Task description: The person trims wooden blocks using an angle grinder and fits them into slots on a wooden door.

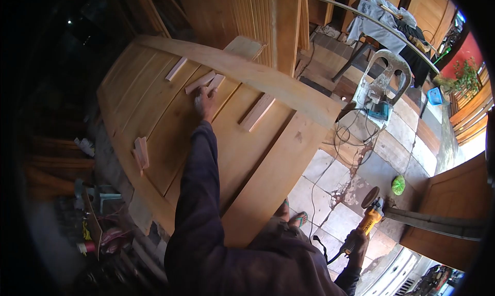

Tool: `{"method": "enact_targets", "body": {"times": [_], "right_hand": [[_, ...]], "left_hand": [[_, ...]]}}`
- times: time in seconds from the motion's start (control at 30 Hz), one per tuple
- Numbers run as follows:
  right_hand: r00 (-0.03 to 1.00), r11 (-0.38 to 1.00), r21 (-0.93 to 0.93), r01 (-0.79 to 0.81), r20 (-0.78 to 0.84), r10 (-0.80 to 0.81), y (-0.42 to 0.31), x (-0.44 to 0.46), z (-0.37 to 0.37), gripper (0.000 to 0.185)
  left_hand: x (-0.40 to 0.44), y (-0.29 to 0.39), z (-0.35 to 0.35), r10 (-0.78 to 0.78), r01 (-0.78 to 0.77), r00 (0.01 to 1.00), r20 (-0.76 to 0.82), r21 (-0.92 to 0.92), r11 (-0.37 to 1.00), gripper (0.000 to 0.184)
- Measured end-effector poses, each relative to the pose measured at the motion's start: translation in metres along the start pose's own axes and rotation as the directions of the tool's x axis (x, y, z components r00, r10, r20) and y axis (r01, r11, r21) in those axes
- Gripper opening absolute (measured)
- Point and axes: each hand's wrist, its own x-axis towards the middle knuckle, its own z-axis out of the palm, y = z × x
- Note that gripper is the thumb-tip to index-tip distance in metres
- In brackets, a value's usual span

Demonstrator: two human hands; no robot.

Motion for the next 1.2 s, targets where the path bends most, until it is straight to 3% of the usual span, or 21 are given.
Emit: {"method": "enact_targets", "body": {"times": [0.07,0.17,0.23,0.27,0.37,0.47,0.57,0.67,0.8,0.93,1.07,1.17,1.2], "right_hand": [[1.0,1.0,-0.008,0.007,-0.003,-0.007,-0.006,-0.008,0.008,0.029],[0.998,0.999,-0.013,0.03,-0.057,-0.031,-0.021,-0.025,0.033,0.026],[0.996,1.0,-0.005,0.03,-0.086,-0.03,-0.025,-0.026,0.04,0.026],[0.995,1.0,0.003,0.026,-0.093,-0.025,-0.024,-0.026,0.042,0.025],[0.995,1.0,0.025,0.017,-0.097,-0.014,-0.017,-0.025,0.043,0.025],[0.994,1.0,0.022,0.015,-0.113,-0.012,-0.019,-0.023,0.051,0.024],[0.994,1.0,0.011,0.014,-0.11,-0.012,-0.024,-0.022,0.068,0.023],[0.998,1.0,0.016,-0.025,-0.05,0.026,-0.02,-0.012,0.058,0.025],[0.988,0.995,0.054,-0.089,0.13,0.082,-0.01,0.02,0.036,0.025],[0.999,1.0,0.003,-0.007,0.041,0.007,-0.037,0.005,0.084,0.027],[0.998,0.999,-0.017,-0.032,0.05,0.033,-0.042,0.008,0.085,0.026],[0.998,0.999,-0.015,-0.044,0.053,0.045,-0.044,0.011,0.085,0.026],[0.997,0.999,-0.014,-0.04,0.063,0.041,-0.046,0.01,0.085,0.026]], "left_hand": [[0.013,-0.018,-0.007,0.027,-0.004,0.987,-0.161,0.137,0.991,0.054],[0.043,-0.07,0.001,-0.07,0.056,0.997,-0.025,-0.352,0.934,0.047],[0.029,-0.026,-0.038,0.036,-0.035,0.999,-0.013,0.049,0.998,0.039],[0.019,0.001,-0.06,0.086,-0.086,0.996,0.01,0.25,0.964,0.035],[0.001,0.026,-0.069,0.171,-0.151,0.982,-0.079,0.208,0.966,0.03],[0.012,0.023,-0.055,0.175,-0.17,0.979,-0.104,0.05,0.984,0.029],[0.026,0.04,-0.041,0.035,-0.036,0.999,0.012,0.117,0.992,0.033],[0.031,0.006,-0.017,0.028,-0.025,0.999,0.044,-0.065,0.998,0.035],[0.018,0.041,-0.051,0.166,-0.162,0.984,-0.061,0.066,0.985,0.037],[0.017,0.047,-0.036,0.1,-0.097,0.995,-0.017,0.139,0.986,0.046],[0.02,0.035,-0.022,0.017,-0.017,0.998,0.065,-0.002,1.0,0.055],[0.032,-0.007,0.022,0.044,-0.004,0.995,0.088,-0.409,0.913,0.056],[0.024,0.004,0.009,0.099,-0.11,0.994,-0.055,-0.279,0.954,0.054]]}}
